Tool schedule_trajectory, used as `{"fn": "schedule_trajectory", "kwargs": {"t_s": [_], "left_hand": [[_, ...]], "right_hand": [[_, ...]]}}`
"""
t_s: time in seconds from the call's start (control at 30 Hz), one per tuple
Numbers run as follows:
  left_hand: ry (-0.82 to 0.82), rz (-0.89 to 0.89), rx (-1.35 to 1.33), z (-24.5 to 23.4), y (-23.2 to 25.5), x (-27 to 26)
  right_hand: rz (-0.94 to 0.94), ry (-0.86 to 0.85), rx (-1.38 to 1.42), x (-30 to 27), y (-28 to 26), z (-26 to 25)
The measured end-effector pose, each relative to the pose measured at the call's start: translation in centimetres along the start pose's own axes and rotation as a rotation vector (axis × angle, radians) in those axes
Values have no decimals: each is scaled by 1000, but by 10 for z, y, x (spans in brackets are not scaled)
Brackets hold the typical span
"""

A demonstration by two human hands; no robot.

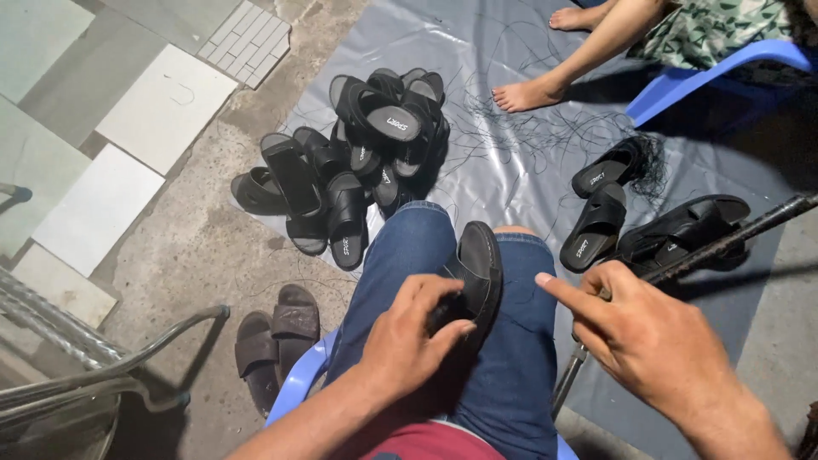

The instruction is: Hand-stitching and assembling black leather shoes using a needle and thread.

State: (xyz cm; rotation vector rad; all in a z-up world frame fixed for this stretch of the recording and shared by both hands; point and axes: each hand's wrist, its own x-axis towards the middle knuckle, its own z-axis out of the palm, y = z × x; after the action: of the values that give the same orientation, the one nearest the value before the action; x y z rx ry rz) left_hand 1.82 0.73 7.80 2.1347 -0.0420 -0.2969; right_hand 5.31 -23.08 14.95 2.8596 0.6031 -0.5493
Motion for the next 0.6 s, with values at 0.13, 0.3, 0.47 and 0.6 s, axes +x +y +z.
{"fn": "schedule_trajectory", "kwargs": {"t_s": [0.13, 0.3, 0.47, 0.6], "left_hand": [[-42, 131, 33, 8, 13, 8], [11, 214, -100, 20, 8, 20], [19, 282, -110, 15, -3, 13], [-31, 256, -143, 7, -8, 5]], "right_hand": [[26, 69, 149, -6, -10, 3], [-124, 259, 518, -7, -14, 19], [216, 70, 1182, 14, -48, 54], [295, 200, 1358, 18, -47, 59]]}}
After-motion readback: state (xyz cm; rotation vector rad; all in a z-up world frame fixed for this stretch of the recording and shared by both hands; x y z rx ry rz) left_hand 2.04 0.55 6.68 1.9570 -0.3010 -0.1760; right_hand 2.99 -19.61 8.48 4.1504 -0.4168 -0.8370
